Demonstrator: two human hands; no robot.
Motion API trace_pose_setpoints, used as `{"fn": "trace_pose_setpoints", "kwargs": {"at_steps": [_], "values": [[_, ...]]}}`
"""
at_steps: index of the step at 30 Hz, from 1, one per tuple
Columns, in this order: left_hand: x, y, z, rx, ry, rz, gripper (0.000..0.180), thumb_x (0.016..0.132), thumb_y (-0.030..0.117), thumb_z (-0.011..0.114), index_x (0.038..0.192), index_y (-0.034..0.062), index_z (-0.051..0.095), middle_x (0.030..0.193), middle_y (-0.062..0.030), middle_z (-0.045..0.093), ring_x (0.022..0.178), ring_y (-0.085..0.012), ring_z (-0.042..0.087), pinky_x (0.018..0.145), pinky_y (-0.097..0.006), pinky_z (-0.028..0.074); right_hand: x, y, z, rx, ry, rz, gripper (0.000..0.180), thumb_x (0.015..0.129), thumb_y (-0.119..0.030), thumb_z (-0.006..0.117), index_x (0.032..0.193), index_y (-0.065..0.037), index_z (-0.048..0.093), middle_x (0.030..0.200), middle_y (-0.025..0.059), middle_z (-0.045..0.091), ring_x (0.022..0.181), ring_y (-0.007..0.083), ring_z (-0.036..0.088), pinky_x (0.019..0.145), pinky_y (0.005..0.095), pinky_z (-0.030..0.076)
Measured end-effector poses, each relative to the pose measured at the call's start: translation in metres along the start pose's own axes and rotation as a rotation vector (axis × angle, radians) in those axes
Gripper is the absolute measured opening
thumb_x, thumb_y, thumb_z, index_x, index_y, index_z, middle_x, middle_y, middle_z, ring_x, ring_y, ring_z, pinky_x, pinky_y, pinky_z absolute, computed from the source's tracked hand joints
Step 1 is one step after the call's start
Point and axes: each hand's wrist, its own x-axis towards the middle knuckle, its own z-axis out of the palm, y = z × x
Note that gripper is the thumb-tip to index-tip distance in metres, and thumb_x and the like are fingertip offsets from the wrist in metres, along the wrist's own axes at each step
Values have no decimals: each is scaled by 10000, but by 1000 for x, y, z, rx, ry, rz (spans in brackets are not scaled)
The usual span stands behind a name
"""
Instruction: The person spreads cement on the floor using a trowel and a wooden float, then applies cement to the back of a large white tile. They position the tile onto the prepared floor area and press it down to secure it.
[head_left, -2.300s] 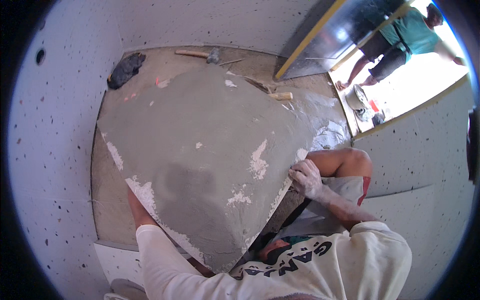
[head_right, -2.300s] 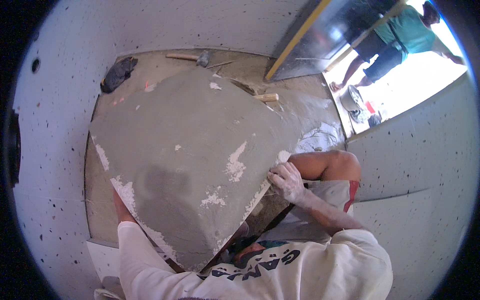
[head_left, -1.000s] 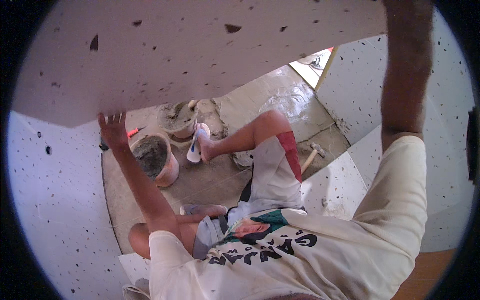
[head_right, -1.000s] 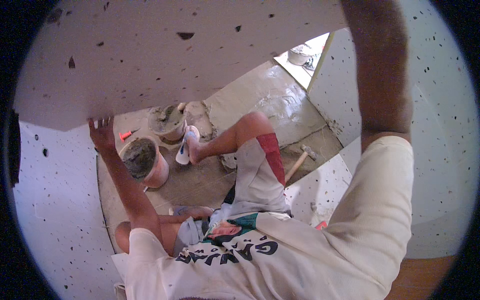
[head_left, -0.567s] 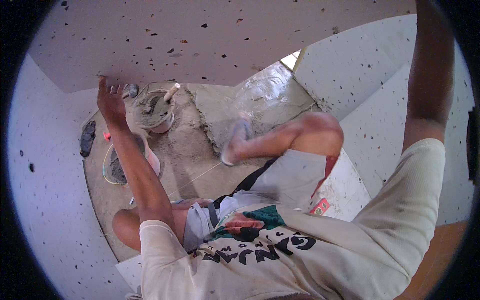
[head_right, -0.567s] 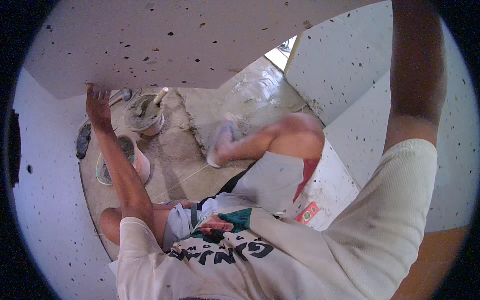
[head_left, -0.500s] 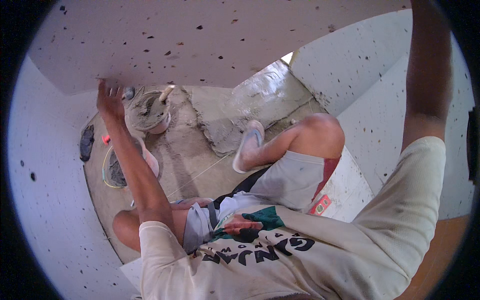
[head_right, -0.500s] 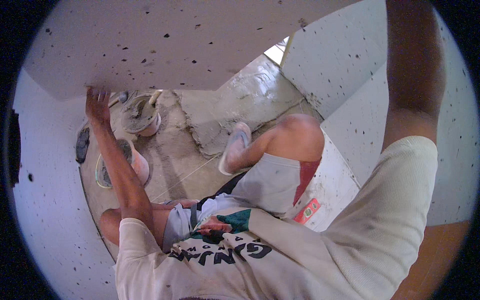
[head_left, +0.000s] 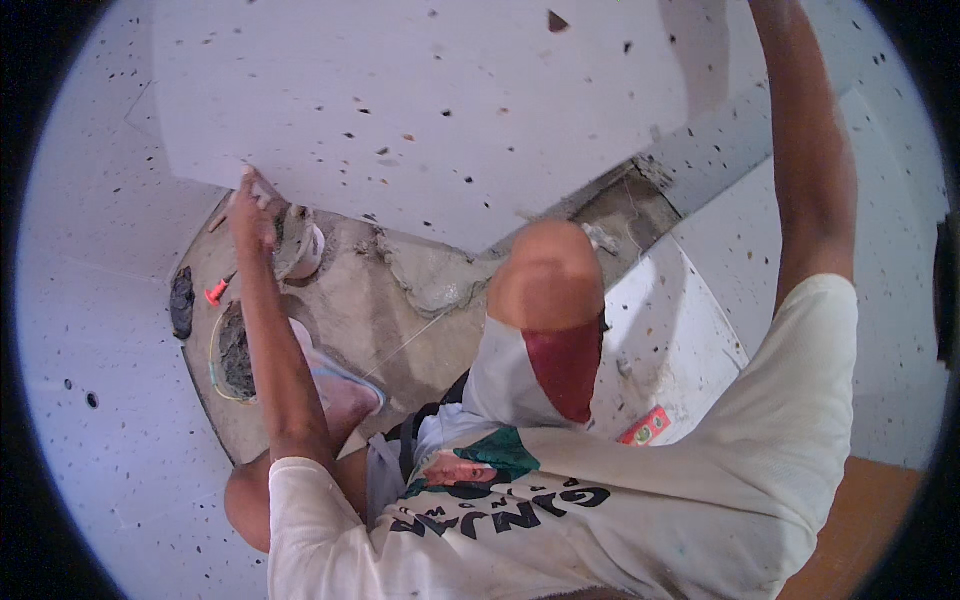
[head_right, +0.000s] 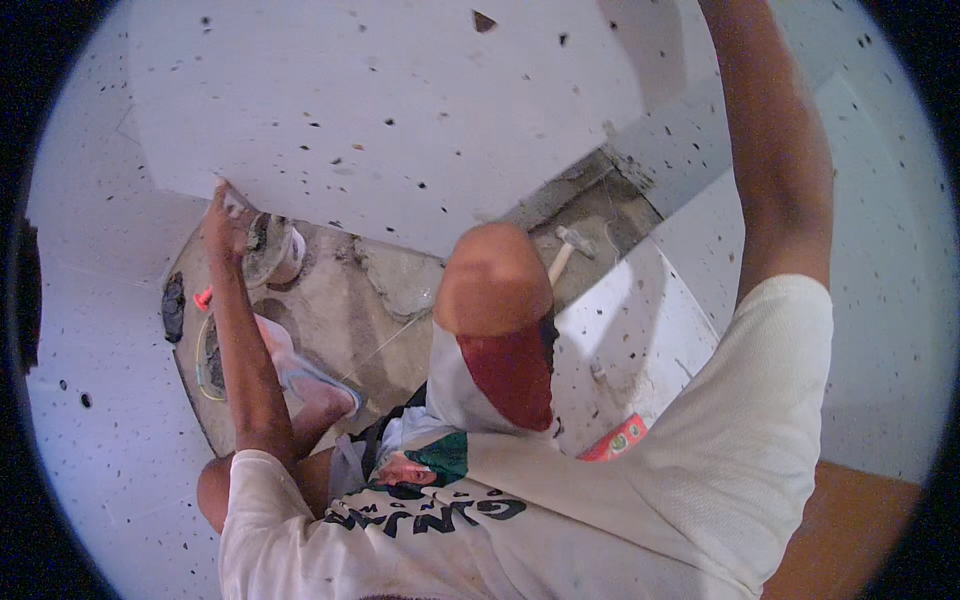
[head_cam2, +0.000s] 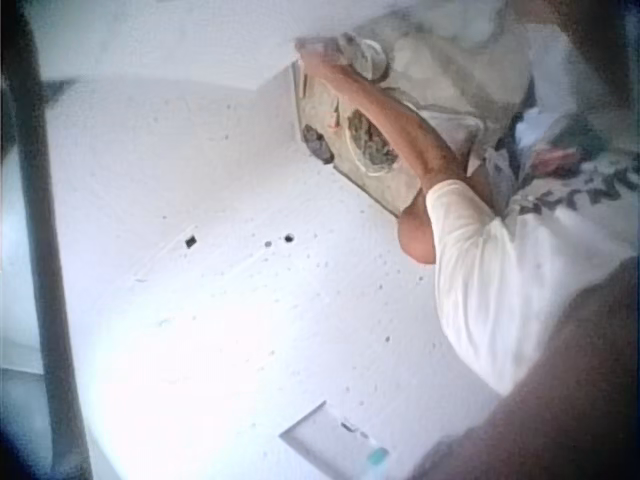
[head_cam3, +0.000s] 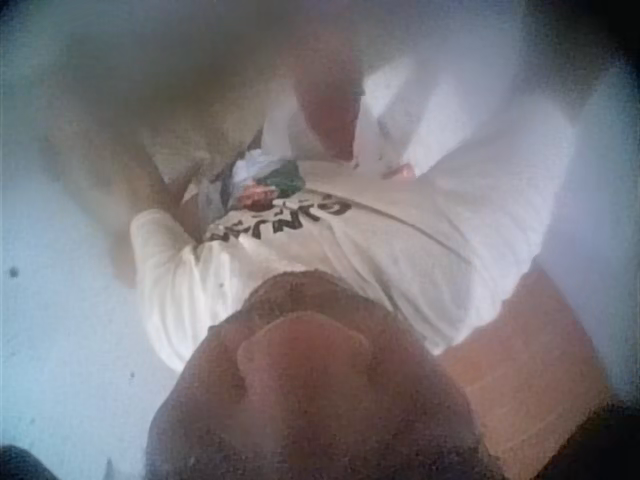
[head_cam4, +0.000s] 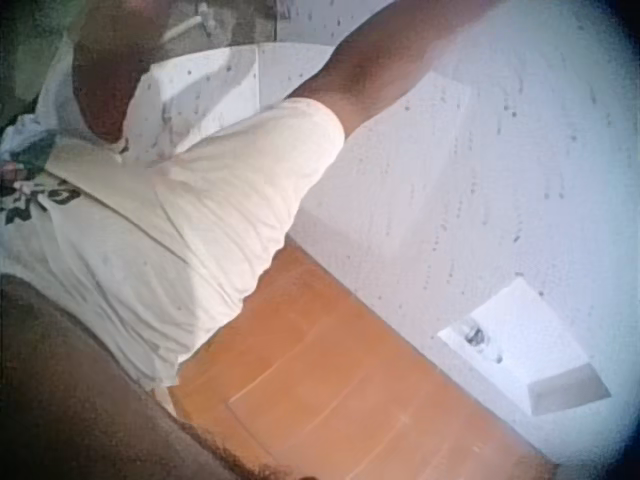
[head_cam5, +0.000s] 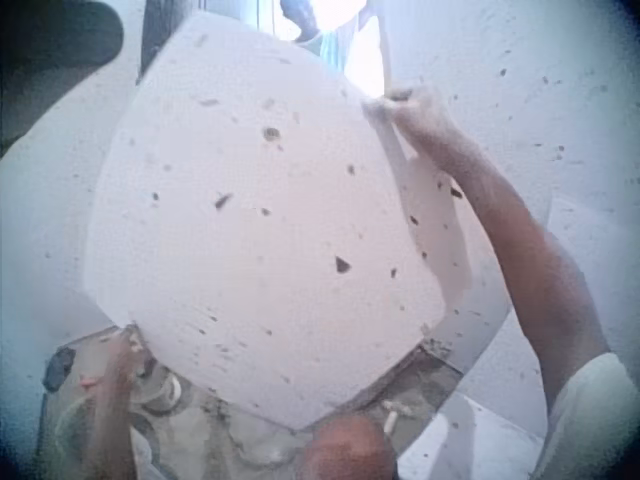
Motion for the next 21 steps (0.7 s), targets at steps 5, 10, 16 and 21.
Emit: {"fn": "trace_pose_setpoints", "kwargs": {"at_steps": [5, 10, 16, 21], "values": [[30, -30, 18, 272, 75, -13, 580, 900, 387, 639, 1234, -67, 503, 1166, -205, 542, 951, -315, 598, 778, -430, 544, -11, 71, 60, 147, -143, 224, 344, 862, -317, 651, 978, -1, 721, 817, 32, 672, 756, 128, 617, 680, 309, 492], [93, -75, 19, 531, 30, -39, 618, 851, 508, 641, 1119, -42, 552, 975, -140, 565, 793, -254, 554, 677, -374, 489, -13, 116, 108, 145, -201, 367, 287, 870, -277, 654, 922, -5, 730, 760, -6, 653, 669, 81, 580, 590, 263, 464], [121, -104, 18, 635, 51, -195, 758, 847, 515, 627, 1332, -33, 433, 1296, -231, 495, 1152, -366, 507, 889, -540, 418, -36, 183, 159, -36, -322, 520, 291, 865, -301, 684, 999, -44, 711, 821, 24, 658, 706, 120, 599, 640, 276, 483], [138, -111, 26, 682, 15, -322, 697, 857, 486, 629, 1281, -43, 467, 1245, -197, 545, 1112, -334, 544, 845, -512, 453, -43, 212, 192, -96, -296, 594, 300, 850, -281, 703, 1025, -37, 706, 847, 68, 679, 751, 161, 630, 685, 310, 518]]}}
